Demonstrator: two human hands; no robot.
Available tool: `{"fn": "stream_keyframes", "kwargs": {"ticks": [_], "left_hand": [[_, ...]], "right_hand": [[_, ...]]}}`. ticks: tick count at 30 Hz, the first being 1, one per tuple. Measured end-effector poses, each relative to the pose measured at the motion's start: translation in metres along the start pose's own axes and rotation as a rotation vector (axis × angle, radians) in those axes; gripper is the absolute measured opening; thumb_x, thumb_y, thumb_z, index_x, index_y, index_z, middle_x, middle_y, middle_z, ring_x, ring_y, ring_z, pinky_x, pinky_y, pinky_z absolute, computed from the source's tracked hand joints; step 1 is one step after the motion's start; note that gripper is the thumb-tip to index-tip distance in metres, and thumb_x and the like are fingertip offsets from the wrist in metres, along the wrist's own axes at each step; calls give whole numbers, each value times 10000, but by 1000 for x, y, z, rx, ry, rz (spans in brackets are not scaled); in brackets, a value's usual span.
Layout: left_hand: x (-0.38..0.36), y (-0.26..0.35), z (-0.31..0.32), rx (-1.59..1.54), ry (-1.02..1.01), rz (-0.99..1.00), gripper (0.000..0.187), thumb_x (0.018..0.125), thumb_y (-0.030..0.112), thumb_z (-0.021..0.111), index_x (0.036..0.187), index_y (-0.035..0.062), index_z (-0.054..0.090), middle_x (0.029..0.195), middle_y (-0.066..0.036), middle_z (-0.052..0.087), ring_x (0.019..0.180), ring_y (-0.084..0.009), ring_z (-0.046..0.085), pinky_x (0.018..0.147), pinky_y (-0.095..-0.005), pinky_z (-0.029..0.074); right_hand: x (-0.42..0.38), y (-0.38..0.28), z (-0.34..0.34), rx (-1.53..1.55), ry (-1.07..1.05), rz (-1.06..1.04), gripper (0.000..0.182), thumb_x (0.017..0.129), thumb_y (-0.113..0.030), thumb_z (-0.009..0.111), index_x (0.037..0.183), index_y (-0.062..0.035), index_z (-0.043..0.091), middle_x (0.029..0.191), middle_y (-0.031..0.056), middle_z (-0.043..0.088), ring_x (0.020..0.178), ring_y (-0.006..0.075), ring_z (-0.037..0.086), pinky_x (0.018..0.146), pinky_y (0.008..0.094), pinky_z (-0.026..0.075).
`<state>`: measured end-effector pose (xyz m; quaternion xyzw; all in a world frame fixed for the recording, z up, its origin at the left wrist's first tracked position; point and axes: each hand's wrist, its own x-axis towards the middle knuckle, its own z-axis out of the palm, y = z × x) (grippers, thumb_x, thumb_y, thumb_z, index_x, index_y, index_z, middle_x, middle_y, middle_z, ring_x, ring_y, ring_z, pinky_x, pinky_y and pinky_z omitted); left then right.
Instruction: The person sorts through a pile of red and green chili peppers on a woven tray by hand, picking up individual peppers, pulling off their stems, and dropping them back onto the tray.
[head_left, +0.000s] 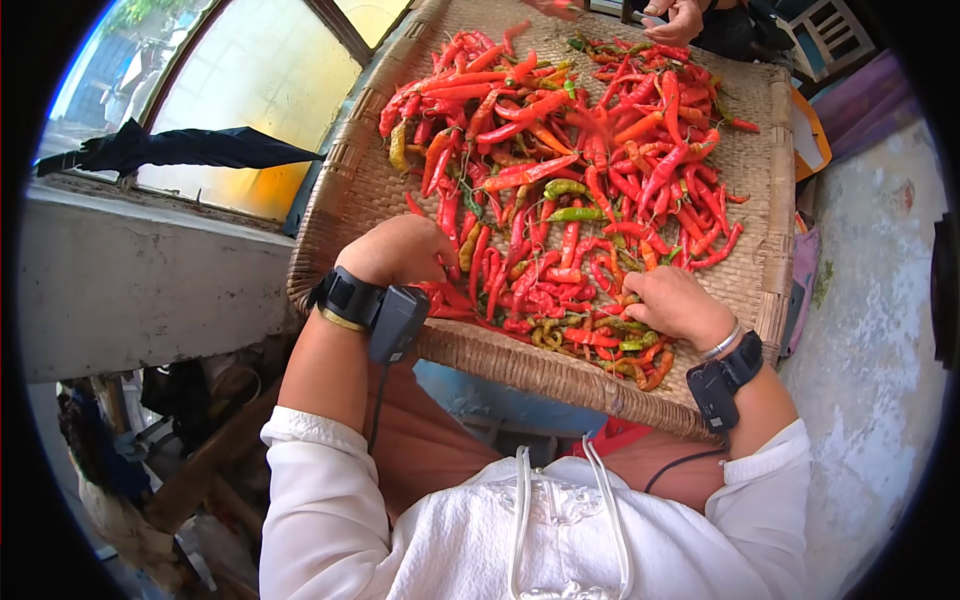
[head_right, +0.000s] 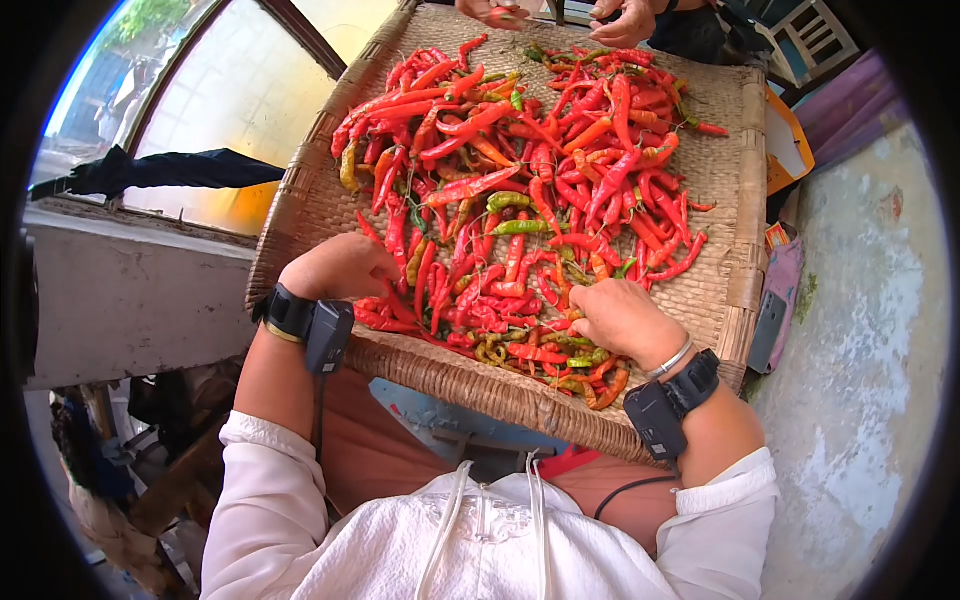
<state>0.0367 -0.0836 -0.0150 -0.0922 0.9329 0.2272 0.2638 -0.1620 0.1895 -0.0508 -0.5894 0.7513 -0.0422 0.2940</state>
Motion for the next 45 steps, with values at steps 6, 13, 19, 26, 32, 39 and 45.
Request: {"fn": "stream_keyframes", "kwargs": {"ticks": [6,13,19,26,32,39,45], "left_hand": [[3,2,12,74,-159,-239,282,621,227,662,874,102,668,816,-126,633,814,-288,600,732,-375,474],[10,-3,16,187,-172,-63,253,631,202,654,855,85,664,765,-110,637,742,-273,613,675,-355,482],[-6,5,-23,-173,132,-81,204,678,93,626,874,42,641,679,-100,629,608,-191,611,569,-291,475],[8,-12,-15,-16,644,-104,165,694,83,628,839,8,607,706,-121,616,644,-239,613,587,-316,476],[12,-13,6,77,163,0,215,662,199,649,828,65,624,712,-136,600,682,-306,580,625,-394,456],[29,18,21,181,42,94,221,668,224,629,826,70,610,699,-137,595,686,-316,584,618,-415,453],[31,23,24,353,150,64,125,699,184,579,725,65,606,723,-131,588,727,-312,580,640,-417,457]], "right_hand": [[0,-1,-4,1,-17,26,241,718,-228,655,822,-39,547,728,166,588,748,355,580,664,449,459],[-1,0,-2,-10,-3,-7,233,718,-219,650,827,-36,555,746,162,594,765,348,583,671,444,463],[0,0,-4,-2,1,-5,229,715,-223,647,820,-38,562,744,162,596,763,346,585,670,443,463],[2,2,-2,14,-6,2,221,715,-218,643,814,-36,567,743,167,594,761,350,582,666,443,462],[2,-2,-6,25,-29,37,217,717,-217,638,817,-39,568,744,166,597,758,349,584,666,444,462],[3,-1,-5,9,-36,34,202,718,-209,629,811,-40,568,747,165,598,765,349,587,665,443,464],[1,2,-2,8,-14,17,203,719,-210,625,816,-39,574,748,164,598,770,344,591,663,443,464]]}}
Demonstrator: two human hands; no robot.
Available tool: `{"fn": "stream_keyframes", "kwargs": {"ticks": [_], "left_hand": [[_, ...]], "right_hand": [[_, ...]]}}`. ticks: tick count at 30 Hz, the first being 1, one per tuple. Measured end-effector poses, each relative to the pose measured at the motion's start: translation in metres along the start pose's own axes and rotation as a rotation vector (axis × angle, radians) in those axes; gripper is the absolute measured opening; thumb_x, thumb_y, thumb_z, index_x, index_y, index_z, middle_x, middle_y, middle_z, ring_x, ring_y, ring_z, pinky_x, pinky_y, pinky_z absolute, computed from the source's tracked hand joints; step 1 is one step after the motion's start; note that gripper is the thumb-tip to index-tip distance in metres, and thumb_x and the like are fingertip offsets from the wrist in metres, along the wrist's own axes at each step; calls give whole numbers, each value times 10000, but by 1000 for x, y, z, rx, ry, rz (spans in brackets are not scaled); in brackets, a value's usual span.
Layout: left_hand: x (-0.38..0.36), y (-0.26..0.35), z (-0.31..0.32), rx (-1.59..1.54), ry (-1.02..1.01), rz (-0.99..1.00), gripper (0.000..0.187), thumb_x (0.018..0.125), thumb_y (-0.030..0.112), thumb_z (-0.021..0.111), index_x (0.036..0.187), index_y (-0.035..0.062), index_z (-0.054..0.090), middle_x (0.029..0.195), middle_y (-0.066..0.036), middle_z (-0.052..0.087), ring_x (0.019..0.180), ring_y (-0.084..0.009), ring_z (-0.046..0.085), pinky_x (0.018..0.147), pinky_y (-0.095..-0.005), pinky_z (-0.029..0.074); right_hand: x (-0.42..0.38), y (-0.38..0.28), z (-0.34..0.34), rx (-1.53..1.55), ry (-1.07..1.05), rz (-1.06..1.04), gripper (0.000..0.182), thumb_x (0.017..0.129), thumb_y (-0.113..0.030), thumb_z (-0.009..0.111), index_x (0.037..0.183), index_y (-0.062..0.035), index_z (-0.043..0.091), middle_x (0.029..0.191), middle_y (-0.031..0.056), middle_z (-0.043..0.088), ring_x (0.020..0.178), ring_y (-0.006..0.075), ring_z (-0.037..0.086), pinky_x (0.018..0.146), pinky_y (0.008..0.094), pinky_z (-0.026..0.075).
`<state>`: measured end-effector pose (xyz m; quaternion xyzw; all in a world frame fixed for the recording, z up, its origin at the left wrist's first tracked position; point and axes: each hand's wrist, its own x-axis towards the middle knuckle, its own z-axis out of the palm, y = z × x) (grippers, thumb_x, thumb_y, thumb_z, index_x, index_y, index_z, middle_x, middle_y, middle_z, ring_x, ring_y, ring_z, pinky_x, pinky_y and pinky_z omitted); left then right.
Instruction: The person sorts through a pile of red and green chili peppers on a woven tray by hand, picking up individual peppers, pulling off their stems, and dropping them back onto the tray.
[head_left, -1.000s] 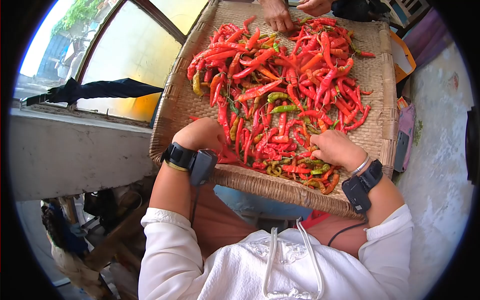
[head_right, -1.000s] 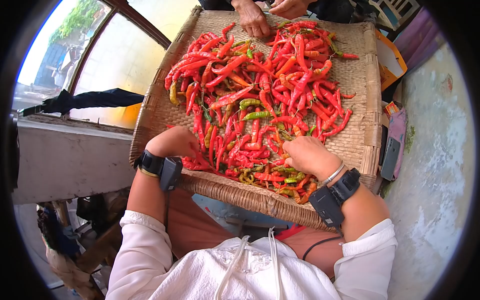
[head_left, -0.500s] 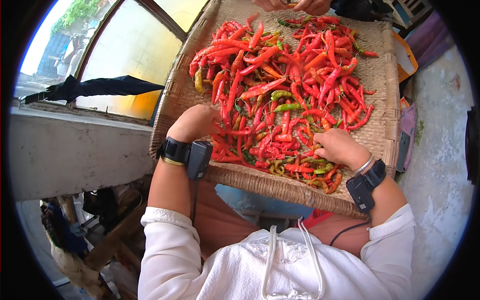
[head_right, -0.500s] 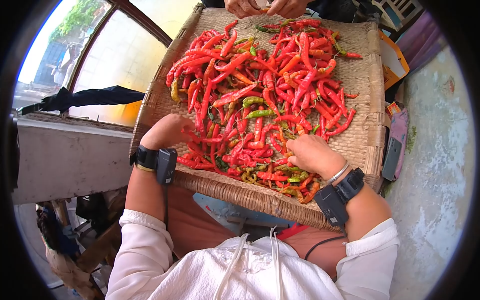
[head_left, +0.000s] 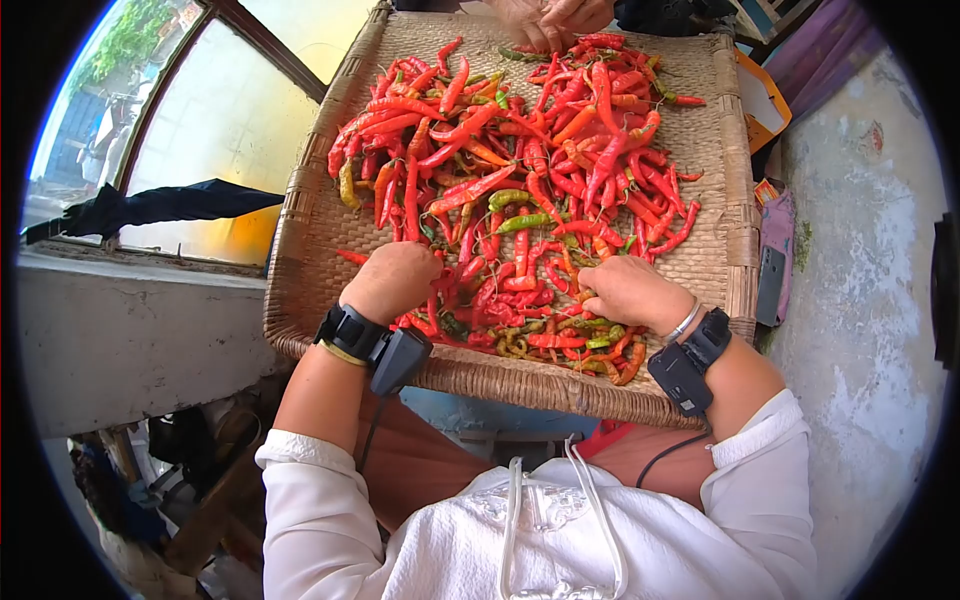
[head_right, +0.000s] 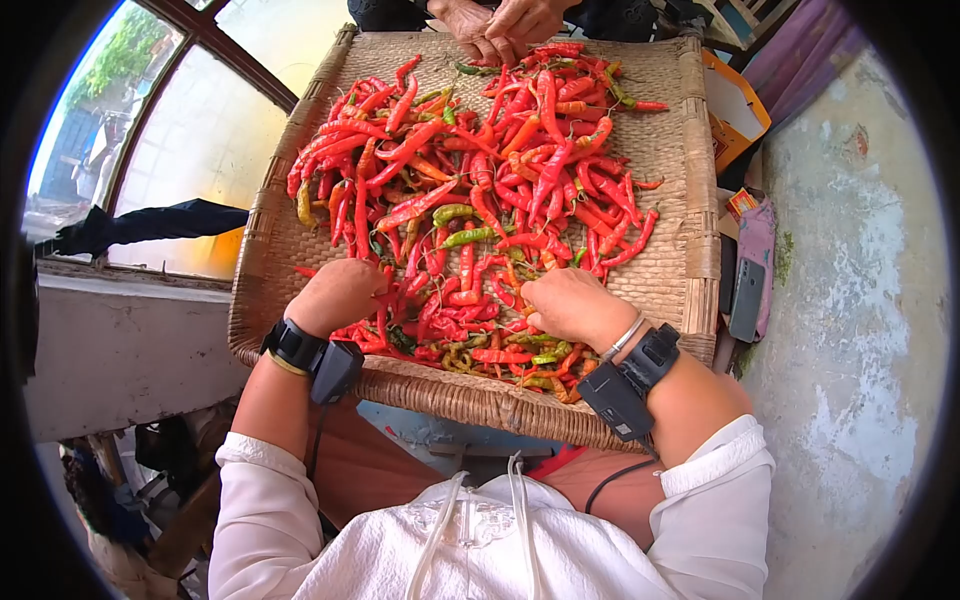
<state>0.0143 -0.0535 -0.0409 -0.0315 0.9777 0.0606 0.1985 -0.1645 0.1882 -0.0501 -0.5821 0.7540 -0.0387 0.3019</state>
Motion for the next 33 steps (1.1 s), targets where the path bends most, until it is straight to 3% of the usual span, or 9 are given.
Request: {"fn": "stream_keyframes", "kwargs": {"ticks": [9,12,13,16,17,19,23,28,33], "left_hand": [[-16,-25,-45,-3,417,-297,160,772,175,577,899,80,596,860,-93,583,784,-285,581,677,-371,470],[-13,-26,-41,99,733,-467,141,755,176,597,849,72,611,866,-98,596,790,-287,584,678,-375,468],[-12,-23,-41,99,725,-464,141,755,176,597,849,72,611,866,-98,596,790,-287,584,678,-375,468],[-12,-19,-41,29,268,-447,154,692,214,633,726,64,634,732,-111,609,758,-306,590,666,-393,473],[-11,-21,-32,23,269,-442,154,692,214,633,726,64,634,732,-111,609,758,-306,590,666,-393,473],[-9,-23,-14,58,-86,-341,159,691,206,573,717,62,634,776,-137,621,748,-309,606,658,-401,493],[-12,-31,-6,-16,-35,-200,186,644,226,626,740,69,646,800,-153,621,786,-310,604,693,-400,489],[-13,-43,4,36,-94,-307,283,617,289,691,815,90,663,789,-142,628,782,-306,600,708,-404,473],[-10,-57,26,195,-161,-286,285,618,343,684,651,62,646,703,-150,615,704,-316,601,657,-411,481]], "right_hand": [[1,0,-2,-4,13,-12,208,713,-210,632,822,-41,579,742,157,602,759,337,597,667,435,472],[0,1,-1,-4,13,-11,208,712,-211,634,820,-41,580,744,157,604,760,335,598,670,433,474],[0,0,0,-8,19,-11,208,712,-212,634,818,-41,581,745,157,605,761,334,599,670,432,474],[1,-1,1,-4,17,-8,199,714,-207,630,815,-42,583,744,156,605,761,333,599,669,430,475],[0,1,0,-7,11,-8,192,717,-202,625,815,-42,584,748,157,606,764,333,599,669,427,476],[-1,0,1,-26,2,-16,180,719,-191,616,815,-41,587,760,159,609,773,331,602,670,424,477],[-1,7,6,-76,41,-41,181,727,-199,615,817,-45,584,709,159,595,741,338,597,632,444,460],[-8,14,-14,-293,153,113,145,712,-105,520,748,-66,655,752,139,639,749,274,636,618,393,500],[-14,27,-27,-266,349,197,131,714,-119,534,737,-57,647,742,144,633,747,283,629,624,403,498]]}}
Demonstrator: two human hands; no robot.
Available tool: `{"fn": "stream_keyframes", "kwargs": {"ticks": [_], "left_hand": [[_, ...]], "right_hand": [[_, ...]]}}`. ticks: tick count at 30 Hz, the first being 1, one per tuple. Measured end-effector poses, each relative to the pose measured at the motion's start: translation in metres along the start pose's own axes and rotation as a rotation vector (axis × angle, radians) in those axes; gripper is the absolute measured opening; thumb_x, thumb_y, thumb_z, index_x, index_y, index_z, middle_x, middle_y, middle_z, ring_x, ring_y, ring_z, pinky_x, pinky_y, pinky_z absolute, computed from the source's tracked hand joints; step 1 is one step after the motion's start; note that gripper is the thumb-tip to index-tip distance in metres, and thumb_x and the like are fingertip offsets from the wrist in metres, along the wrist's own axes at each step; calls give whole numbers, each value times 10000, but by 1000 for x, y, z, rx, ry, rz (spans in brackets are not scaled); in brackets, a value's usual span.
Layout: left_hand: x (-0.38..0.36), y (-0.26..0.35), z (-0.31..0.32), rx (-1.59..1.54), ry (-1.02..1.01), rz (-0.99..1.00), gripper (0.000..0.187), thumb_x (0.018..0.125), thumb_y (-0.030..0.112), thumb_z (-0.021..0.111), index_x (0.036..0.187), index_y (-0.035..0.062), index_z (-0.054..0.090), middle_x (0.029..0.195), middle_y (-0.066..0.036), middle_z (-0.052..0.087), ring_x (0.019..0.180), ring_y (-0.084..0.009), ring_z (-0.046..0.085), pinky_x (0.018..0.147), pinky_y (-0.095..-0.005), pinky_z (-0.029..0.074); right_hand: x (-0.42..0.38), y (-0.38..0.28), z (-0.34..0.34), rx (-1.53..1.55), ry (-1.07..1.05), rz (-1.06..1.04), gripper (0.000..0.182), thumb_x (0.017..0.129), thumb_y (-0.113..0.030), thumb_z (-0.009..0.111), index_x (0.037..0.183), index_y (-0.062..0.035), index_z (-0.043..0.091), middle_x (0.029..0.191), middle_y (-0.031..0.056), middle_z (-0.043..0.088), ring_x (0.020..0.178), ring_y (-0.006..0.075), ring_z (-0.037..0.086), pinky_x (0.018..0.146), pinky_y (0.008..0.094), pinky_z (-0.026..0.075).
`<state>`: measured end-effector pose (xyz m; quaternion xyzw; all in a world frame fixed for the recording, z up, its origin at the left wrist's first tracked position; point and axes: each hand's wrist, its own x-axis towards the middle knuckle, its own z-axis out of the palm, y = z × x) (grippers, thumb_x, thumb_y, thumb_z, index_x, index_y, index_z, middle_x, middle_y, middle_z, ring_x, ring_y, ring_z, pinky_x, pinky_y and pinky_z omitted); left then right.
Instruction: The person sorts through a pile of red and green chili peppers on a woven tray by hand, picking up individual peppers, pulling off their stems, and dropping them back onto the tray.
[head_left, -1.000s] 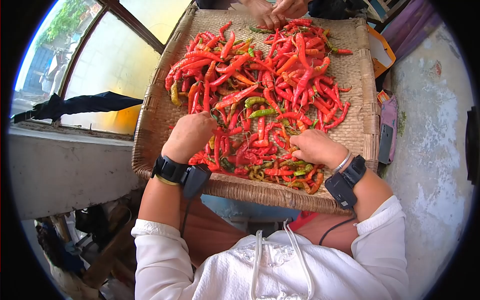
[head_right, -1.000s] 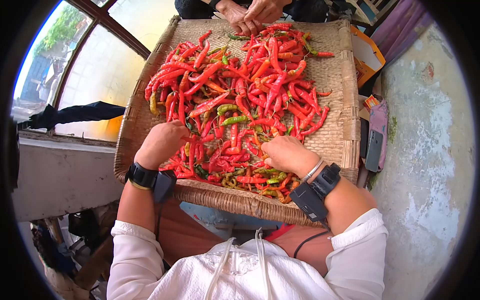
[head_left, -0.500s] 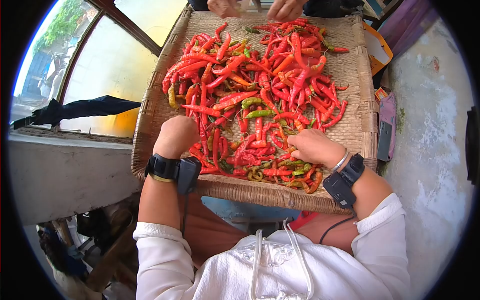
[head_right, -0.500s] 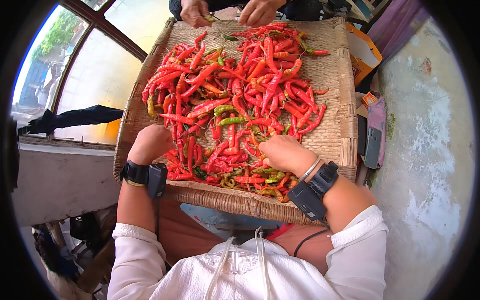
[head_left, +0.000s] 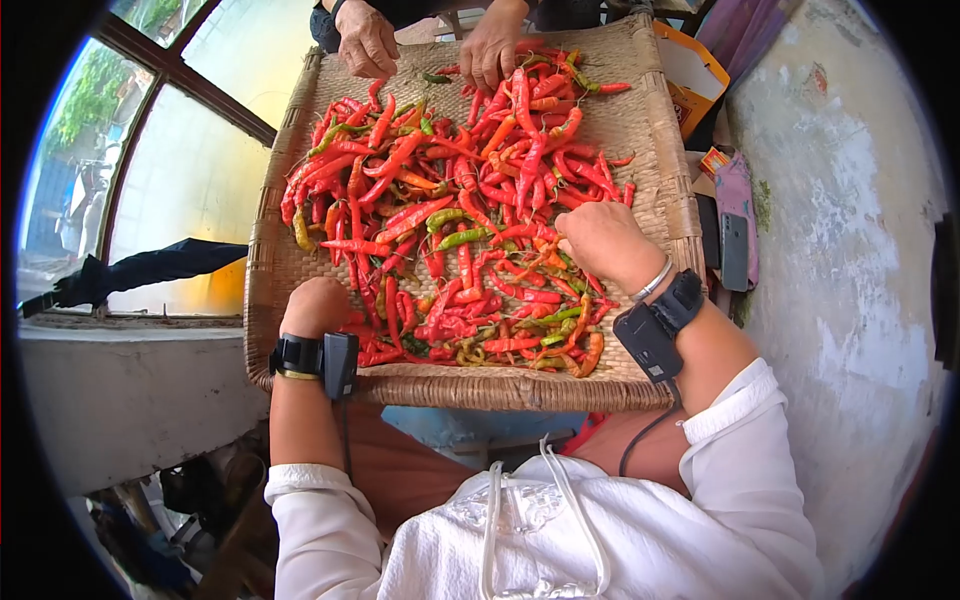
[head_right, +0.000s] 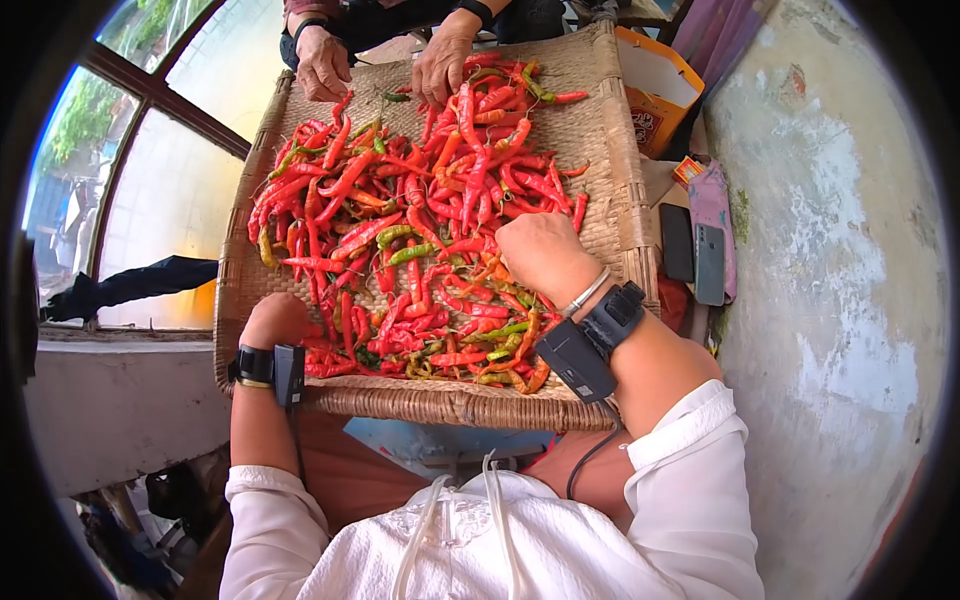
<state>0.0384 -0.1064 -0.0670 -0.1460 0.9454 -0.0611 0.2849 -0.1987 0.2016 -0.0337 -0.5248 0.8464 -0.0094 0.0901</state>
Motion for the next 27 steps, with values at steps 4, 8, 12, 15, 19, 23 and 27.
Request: {"fn": "stream_keyframes", "kwargs": {"ticks": [4,8,12,15,19,23,27], "left_hand": [[-29,6,-43,-156,128,-53,233,638,273,673,646,44,631,670,-156,599,670,-321,592,614,-410,470],[-55,10,-88,-317,324,-127,116,656,121,625,646,10,593,623,-156,569,629,-328,569,567,-402,433],[-51,24,-115,-285,513,-110,149,663,127,652,751,17,604,712,-145,592,672,-315,573,614,-382,446],[-31,66,-137,-346,700,31,212,699,126,644,879,20,608,805,-145,607,733,-319,586,660,-371,459],[10,129,-145,-714,501,396,327,707,149,654,996,16,580,904,-146,629,826,-277,613,704,-335,473],[41,164,-143,-869,372,492,259,750,130,621,960,-13,571,791,-89,641,696,-180,612,634,-294,471],[52,167,-128,-1402,81,418,102,822,93,569,875,7,582,679,-24,618,545,-48,501,494,-211,414]], "right_hand": [[-2,5,-11,88,102,-5,110,722,-149,561,729,-53,614,740,136,620,746,302,615,656,414,487],[2,6,-12,186,210,26,116,741,-175,560,752,-63,588,729,142,610,740,316,605,644,432,479],[6,1,-8,351,255,43,121,760,-194,558,761,-74,573,724,144,603,744,323,596,651,434,471],[10,1,-9,534,227,32,135,761,-195,557,778,-64,581,748,138,610,748,323,594,658,425,467],[7,-3,-21,744,218,-51,149,755,-188,570,813,-55,602,773,133,618,741,317,593,659,408,467],[7,1,-16,981,181,33,183,757,-181,591,868,-37,614,765,136,619,715,271,605,648,364,471],[4,3,-19,1343,148,157,255,819,-180,562,1007,-8,564,740,69,611,639,119,585,559,263,458]]}}
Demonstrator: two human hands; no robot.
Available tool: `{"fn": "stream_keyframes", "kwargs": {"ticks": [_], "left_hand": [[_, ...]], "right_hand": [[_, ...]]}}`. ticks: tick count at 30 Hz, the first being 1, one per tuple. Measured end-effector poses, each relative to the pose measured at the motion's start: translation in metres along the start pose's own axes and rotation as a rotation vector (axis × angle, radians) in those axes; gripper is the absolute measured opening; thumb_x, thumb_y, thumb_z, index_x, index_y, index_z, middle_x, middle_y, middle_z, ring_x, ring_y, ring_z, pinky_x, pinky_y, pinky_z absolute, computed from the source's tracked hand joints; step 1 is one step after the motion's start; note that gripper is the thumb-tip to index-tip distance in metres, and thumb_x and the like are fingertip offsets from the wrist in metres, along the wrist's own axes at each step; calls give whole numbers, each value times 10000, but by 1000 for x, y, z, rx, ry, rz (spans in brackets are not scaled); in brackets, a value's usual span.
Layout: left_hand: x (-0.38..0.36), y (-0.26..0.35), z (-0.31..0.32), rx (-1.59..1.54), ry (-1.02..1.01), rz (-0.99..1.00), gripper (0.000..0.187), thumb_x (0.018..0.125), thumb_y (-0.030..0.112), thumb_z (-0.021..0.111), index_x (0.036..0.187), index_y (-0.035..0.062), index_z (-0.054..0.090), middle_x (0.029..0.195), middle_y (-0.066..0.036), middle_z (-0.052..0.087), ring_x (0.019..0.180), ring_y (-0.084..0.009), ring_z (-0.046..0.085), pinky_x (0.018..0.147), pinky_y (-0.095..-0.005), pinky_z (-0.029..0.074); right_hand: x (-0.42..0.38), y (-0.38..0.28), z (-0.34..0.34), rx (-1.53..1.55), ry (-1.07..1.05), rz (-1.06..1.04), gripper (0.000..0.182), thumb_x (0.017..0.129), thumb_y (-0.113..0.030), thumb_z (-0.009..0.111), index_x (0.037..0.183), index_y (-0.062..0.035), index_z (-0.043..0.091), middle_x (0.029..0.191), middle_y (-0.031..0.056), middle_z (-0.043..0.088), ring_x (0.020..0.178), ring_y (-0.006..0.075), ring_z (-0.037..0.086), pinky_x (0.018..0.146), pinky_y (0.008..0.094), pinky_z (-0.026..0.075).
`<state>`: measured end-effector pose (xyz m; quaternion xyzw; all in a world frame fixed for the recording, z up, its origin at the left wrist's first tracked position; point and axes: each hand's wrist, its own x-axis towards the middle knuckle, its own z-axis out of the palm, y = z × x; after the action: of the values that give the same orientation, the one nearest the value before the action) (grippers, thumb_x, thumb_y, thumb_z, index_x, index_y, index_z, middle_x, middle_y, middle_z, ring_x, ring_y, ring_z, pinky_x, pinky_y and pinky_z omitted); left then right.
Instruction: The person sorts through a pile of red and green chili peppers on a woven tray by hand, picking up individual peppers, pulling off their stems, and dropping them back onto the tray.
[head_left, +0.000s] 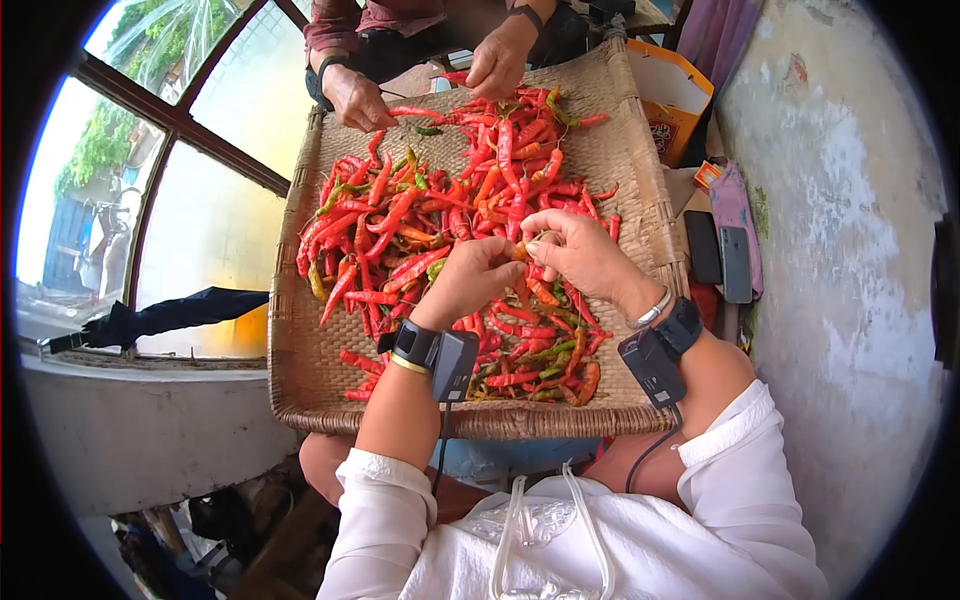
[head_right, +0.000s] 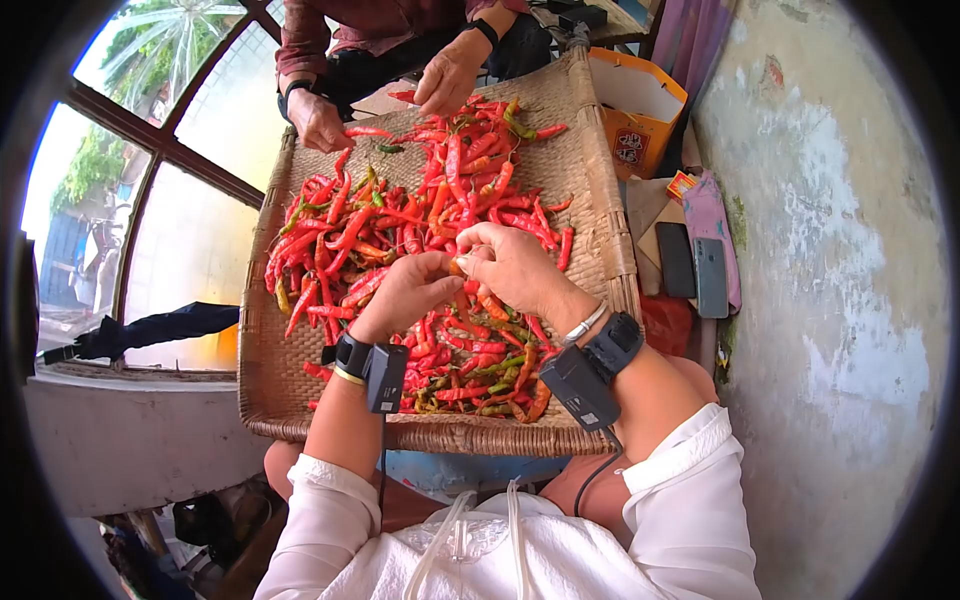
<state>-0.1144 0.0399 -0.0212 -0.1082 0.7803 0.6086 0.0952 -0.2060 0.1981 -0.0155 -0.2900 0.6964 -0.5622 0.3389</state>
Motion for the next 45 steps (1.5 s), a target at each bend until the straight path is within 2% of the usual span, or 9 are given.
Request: {"fn": "stream_keyframes", "kwargs": {"ticks": [9,13,15,18,26,30,35,39,45], "left_hand": [[-1,-27,-37,-1063,644,232,227,913,259,481,926,39,537,711,-20,588,523,-48,502,473,-174,398],[5,-33,-4,-239,409,49,192,884,228,520,902,45,577,721,-42,608,545,-107,544,519,-229,440],[4,-30,9,498,259,262,152,829,188,566,917,70,604,726,-52,595,597,-145,579,525,-277,466],[10,-36,22,883,180,363,208,777,178,588,967,95,598,830,-71,598,706,-227,608,593,-340,494],[13,-40,30,1105,140,237,207,761,184,577,951,104,594,871,-77,577,723,-253,608,597,-368,490],[7,-23,23,627,238,375,190,729,76,623,918,57,636,789,-90,618,698,-210,612,594,-307,479],[-1,-7,29,348,285,348,209,747,37,626,955,22,630,726,-111,630,650,-144,608,597,-258,470],[-5,-6,30,363,166,190,132,781,77,632,898,15,622,673,-36,616,570,-74,540,529,-227,433],[-15,-13,5,-151,123,-57,130,841,161,596,857,34,620,693,15,617,553,-26,503,501,-177,423]], "right_hand": [[-3,0,-21,568,149,154,267,884,-184,506,1105,-37,478,799,30,589,613,56,558,511,175,448],[-10,7,-25,721,152,149,237,884,-182,511,1078,-49,485,803,33,593,624,67,572,499,188,457],[-17,9,-26,805,172,170,220,876,-204,522,1045,-63,515,781,22,593,612,68,565,489,184,438],[-20,11,-28,852,180,181,223,876,-190,519,1053,-55,507,782,34,597,613,74,566,489,187,440],[-17,3,-44,926,146,107,208,877,-177,521,1048,-58,518,791,38,600,646,85,556,520,200,445],[-18,-4,-35,914,142,129,190,871,-157,527,1030,-53,533,798,36,598,655,82,549,531,198,443],[-22,-6,-5,-514,177,-254,249,759,-128,627,978,-25,567,764,83,595,673,197,582,600,302,467],[-18,0,1,-467,162,-262,181,739,-209,626,819,-47,619,729,144,615,716,319,597,650,399,470],[-11,-6,-8,26,150,-78,142,811,-146,591,833,-7,608,659,43,599,553,97,549,519,259,447]]}}
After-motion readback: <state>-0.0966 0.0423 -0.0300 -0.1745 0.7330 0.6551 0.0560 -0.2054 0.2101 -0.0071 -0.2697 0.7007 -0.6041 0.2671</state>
